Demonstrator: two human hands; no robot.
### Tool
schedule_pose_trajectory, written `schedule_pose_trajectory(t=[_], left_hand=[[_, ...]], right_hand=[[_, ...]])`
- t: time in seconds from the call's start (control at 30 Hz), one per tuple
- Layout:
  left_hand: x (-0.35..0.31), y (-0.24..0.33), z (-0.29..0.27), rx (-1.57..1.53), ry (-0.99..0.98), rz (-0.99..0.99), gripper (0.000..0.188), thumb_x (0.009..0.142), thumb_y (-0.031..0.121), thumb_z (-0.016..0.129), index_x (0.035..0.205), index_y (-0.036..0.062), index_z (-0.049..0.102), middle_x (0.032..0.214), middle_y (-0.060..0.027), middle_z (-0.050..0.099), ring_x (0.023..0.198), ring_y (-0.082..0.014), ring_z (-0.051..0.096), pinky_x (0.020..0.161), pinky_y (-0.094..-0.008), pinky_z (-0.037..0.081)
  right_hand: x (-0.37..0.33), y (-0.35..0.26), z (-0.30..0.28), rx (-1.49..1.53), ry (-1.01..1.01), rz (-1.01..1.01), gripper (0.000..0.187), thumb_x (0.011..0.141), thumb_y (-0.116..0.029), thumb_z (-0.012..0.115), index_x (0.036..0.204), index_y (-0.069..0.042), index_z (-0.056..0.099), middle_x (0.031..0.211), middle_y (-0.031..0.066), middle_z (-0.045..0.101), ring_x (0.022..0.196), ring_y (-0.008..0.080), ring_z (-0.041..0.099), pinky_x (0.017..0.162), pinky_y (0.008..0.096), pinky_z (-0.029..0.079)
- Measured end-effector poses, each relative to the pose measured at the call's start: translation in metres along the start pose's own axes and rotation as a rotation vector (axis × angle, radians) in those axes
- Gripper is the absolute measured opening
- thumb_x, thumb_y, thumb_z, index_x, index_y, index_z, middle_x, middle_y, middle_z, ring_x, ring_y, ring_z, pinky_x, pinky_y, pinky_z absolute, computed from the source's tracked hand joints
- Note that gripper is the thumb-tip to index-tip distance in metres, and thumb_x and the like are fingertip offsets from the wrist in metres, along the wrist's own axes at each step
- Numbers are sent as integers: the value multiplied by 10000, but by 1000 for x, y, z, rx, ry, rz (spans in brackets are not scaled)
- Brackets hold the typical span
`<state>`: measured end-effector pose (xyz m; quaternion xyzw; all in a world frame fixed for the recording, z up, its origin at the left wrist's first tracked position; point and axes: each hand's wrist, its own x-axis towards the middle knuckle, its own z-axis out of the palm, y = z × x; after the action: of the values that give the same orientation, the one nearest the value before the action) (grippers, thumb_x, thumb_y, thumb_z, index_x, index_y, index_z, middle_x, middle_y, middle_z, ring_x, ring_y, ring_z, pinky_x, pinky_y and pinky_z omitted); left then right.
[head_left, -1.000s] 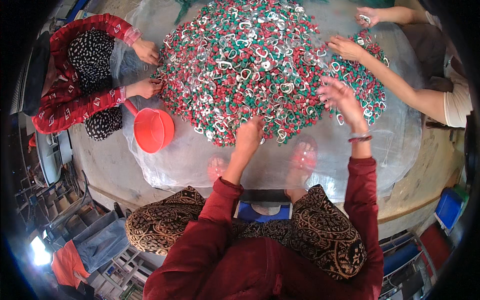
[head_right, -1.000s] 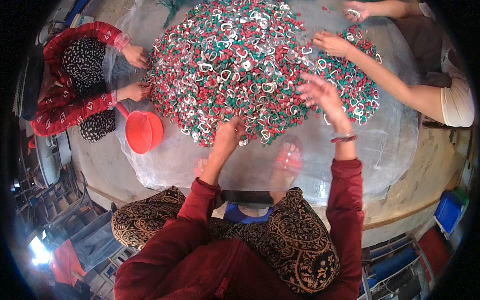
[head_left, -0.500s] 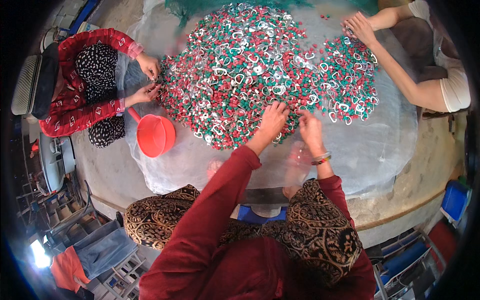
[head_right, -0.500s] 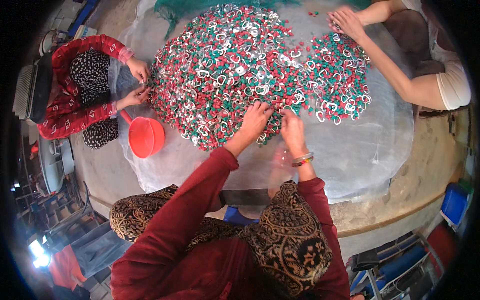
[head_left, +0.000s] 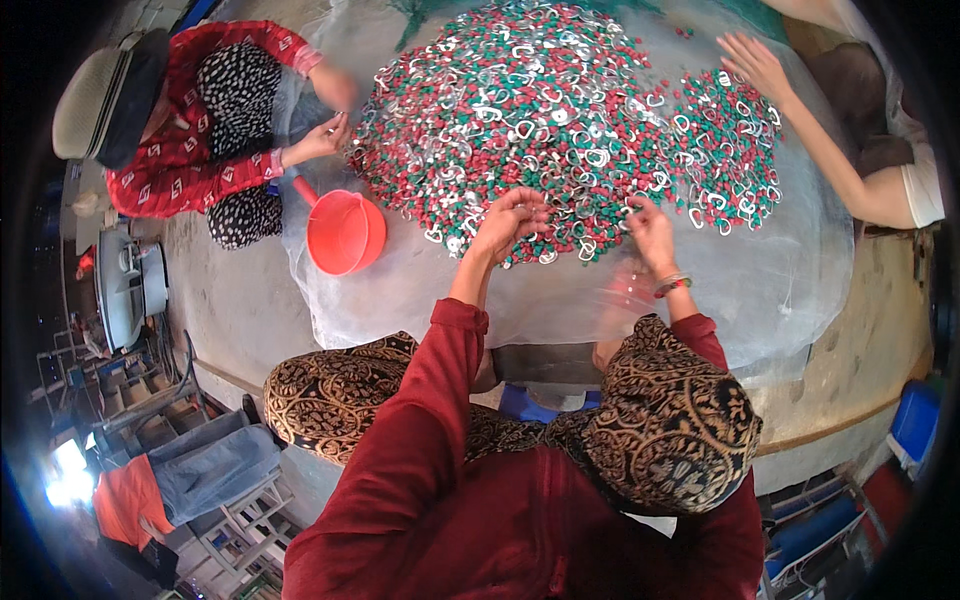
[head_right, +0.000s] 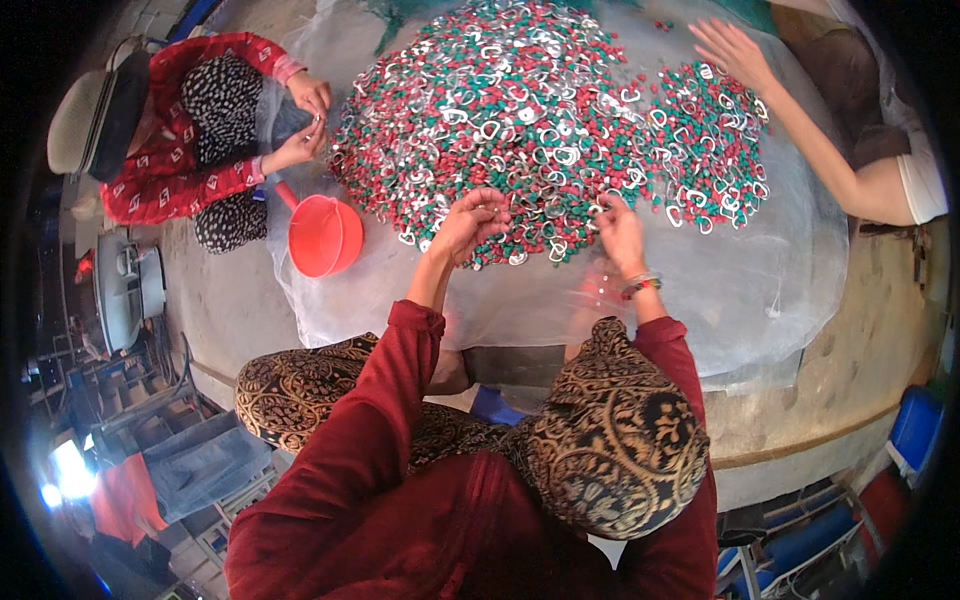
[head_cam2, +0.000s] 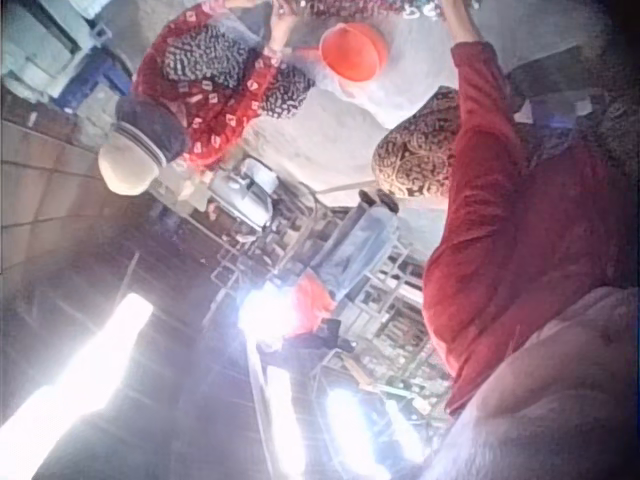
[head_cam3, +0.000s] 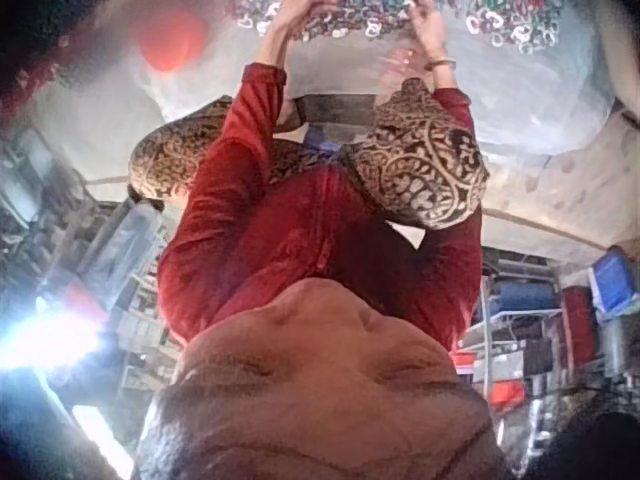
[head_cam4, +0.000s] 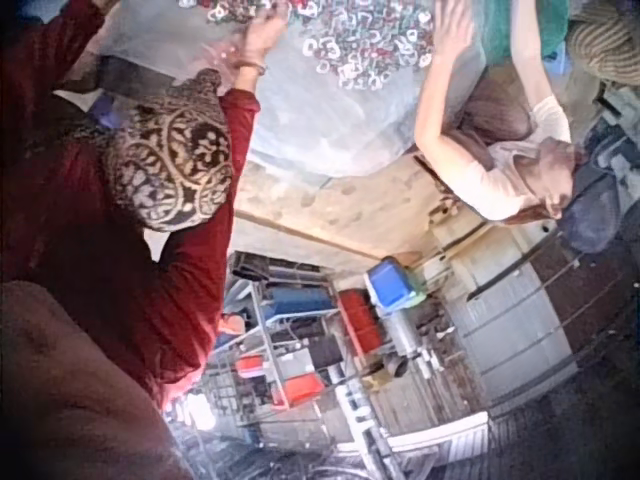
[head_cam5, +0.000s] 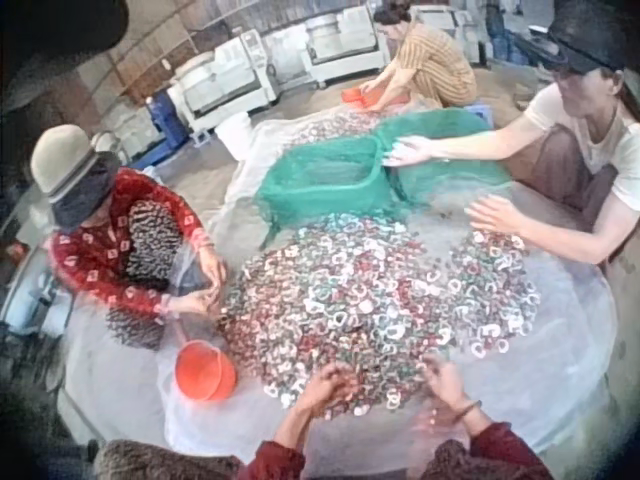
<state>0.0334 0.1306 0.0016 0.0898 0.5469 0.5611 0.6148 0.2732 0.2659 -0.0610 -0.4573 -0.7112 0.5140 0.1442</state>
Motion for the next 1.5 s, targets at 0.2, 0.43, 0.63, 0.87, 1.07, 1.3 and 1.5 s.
schedule_pose_trajectory(t=[0.2, 0.43, 0.63, 0.87, 1.07, 1.3, 1.5], left_hand=[[-34, -13, -44, -422, 102, 14, 159, 782, 36, 477, 914, -28, 540, 916, -133, 557, 843, -268, 600, 700, -352, 558], [-37, -56, -114, 569, 660, -3, 316, 744, 260, 703, 866, -18, 617, 596, -94, 610, 525, -232, 612, 550, -346, 503], [-17, -109, -61, 1256, 710, 276, 233, 754, 220, 657, 829, 1, 633, 912, -195, 604, 799, -347, 619, 688, -455, 498], [-35, -72, -92, 502, 653, 65, 218, 769, 229, 600, 779, 11, 614, 800, -114, 606, 753, -216, 624, 599, -333, 518], [-51, -15, -80, -729, 271, 482, 251, 814, 223, 578, 645, 88, 451, 792, -80, 573, 745, -210, 572, 576, -309, 491], [-64, 39, -92, -669, 146, 537, 361, 846, 290, 527, 571, 112, 377, 652, -66, 488, 639, -219, 512, 457, -264, 392], [-43, 49, -82, -526, 28, 411, 257, 836, 219, 543, 648, 67, 456, 662, -65, 510, 499, -138, 461, 338, -205, 333]], right_hand=[[3, -142, -105, 362, -478, 18, 156, 845, -117, 513, 981, -48, 547, 822, 15, 584, 702, 91, 573, 589, 247, 528], [19, -281, -112, 248, -703, -95, 233, 719, 0, 436, 929, -73, 505, 763, -8, 491, 621, 69, 460, 489, 209, 364], [-33, -213, 19, 1505, -458, 113, 413, 658, 29, 467, 1065, -31, 505, 809, 61, 464, 653, 142, 402, 485, 222, 318], [-111, -58, 81, 2099, -114, 669, 266, 811, -117, 547, 1053, -9, 564, 892, 108, 520, 644, 139, 394, 381, 185, 253], [-38, -70, 126, 754, -61, 372, 242, 805, -107, 601, 1039, -45, 597, 773, 113, 565, 592, 153, 480, 399, 249, 353], [4, -98, 169, -548, -101, -235, 312, 772, -87, 632, 1080, -122, 595, 1013, 170, 494, 885, 344, 574, 719, 451, 505], [-3, -75, 172, -594, 47, -315, 151, 779, -56, 605, 922, -93, 575, 1015, 123, 398, 937, 319, 528, 661, 445, 525]])
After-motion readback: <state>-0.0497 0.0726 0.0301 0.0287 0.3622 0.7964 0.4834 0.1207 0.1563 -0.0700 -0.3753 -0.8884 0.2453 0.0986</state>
